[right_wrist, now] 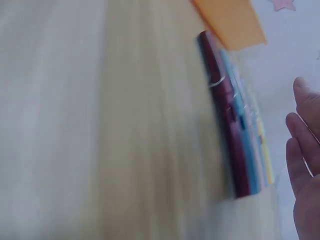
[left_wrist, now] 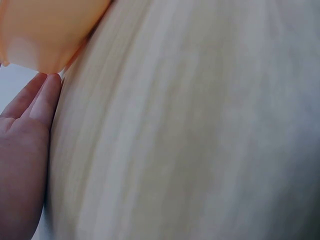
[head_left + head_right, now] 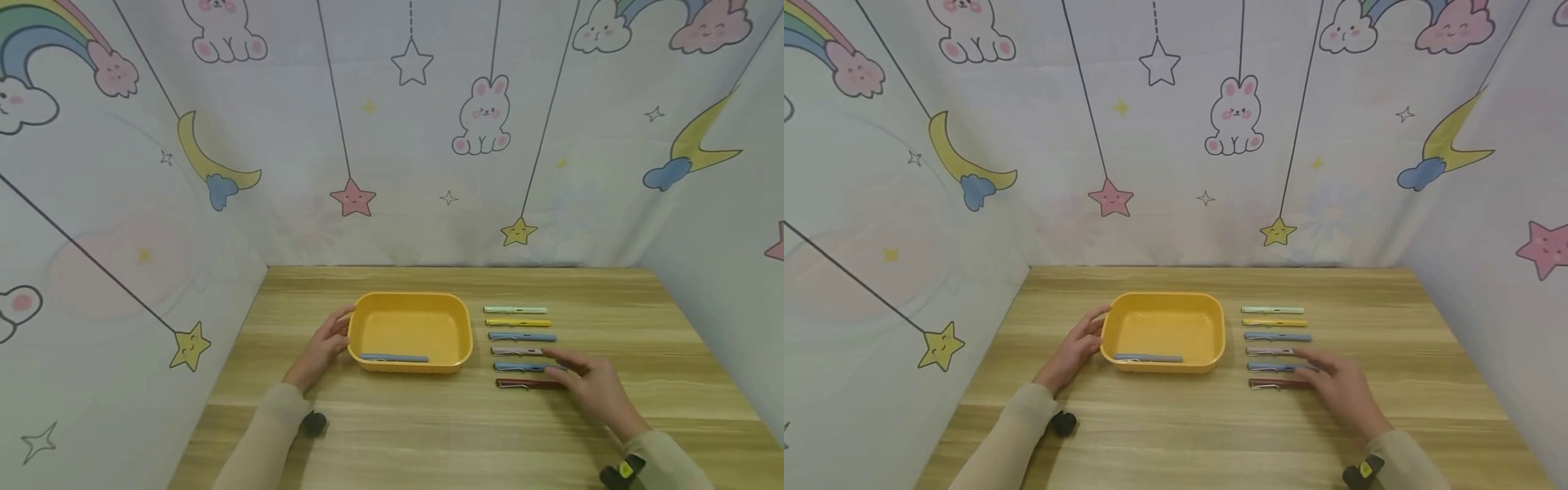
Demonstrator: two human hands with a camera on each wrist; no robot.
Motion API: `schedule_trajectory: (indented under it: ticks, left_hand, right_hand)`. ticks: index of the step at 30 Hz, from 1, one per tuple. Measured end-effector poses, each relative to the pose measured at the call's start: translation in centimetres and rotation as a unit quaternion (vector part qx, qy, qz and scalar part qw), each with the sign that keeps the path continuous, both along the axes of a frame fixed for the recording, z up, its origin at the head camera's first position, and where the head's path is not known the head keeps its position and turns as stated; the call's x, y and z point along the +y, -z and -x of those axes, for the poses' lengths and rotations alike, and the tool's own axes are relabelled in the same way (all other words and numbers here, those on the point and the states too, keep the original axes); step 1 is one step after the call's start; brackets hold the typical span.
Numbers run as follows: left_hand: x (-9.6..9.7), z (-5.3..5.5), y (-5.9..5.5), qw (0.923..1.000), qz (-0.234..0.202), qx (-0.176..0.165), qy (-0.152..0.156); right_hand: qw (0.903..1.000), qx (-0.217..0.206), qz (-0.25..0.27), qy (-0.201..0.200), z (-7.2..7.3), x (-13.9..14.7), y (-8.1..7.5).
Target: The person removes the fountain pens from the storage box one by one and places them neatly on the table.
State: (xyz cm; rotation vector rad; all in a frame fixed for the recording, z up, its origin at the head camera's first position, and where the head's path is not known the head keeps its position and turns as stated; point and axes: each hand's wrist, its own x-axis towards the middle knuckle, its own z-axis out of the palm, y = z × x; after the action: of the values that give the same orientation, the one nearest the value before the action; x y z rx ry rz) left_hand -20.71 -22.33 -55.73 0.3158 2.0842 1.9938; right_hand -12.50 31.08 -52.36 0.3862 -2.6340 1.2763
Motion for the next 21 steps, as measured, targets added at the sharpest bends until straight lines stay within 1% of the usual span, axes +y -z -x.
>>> schedule_trajectory:
  ticks: [2,5,9,12,18,21]
  left_hand:
    - [0.0,0.0,0.0,1.0000,-0.001,0.000,0.000]
    - [0.0,0.0,-0.1,1.0000,0.000,-0.002,-0.002]
    - [0.1,-0.1,-0.1,1.0000,0.001,-0.003,-0.002]
    - [0.2,-0.1,-0.1,1.0000,-0.001,-0.001,0.000]
    - [0.1,-0.1,-0.2,1.0000,-0.004,-0.005,-0.005]
    - [0.1,-0.1,-0.1,0.9999,-0.003,-0.008,-0.009]
  right_hand:
    - [0.9996,-0.015,0.023,-0.011,0.3,-0.3,-0.6]
    - [0.9986,-0.038,0.036,-0.011,1.0,-0.7,-1.3]
    - [0.9983,-0.040,0.041,-0.012,2.2,-1.3,-2.0]
    - [0.9975,-0.041,0.054,-0.021,3.0,-1.8,-2.5]
    - [0.9906,-0.065,0.110,-0.049,4.4,-3.3,-3.1]
    - [0.9874,-0.069,0.128,-0.063,5.0,-4.3,-3.3]
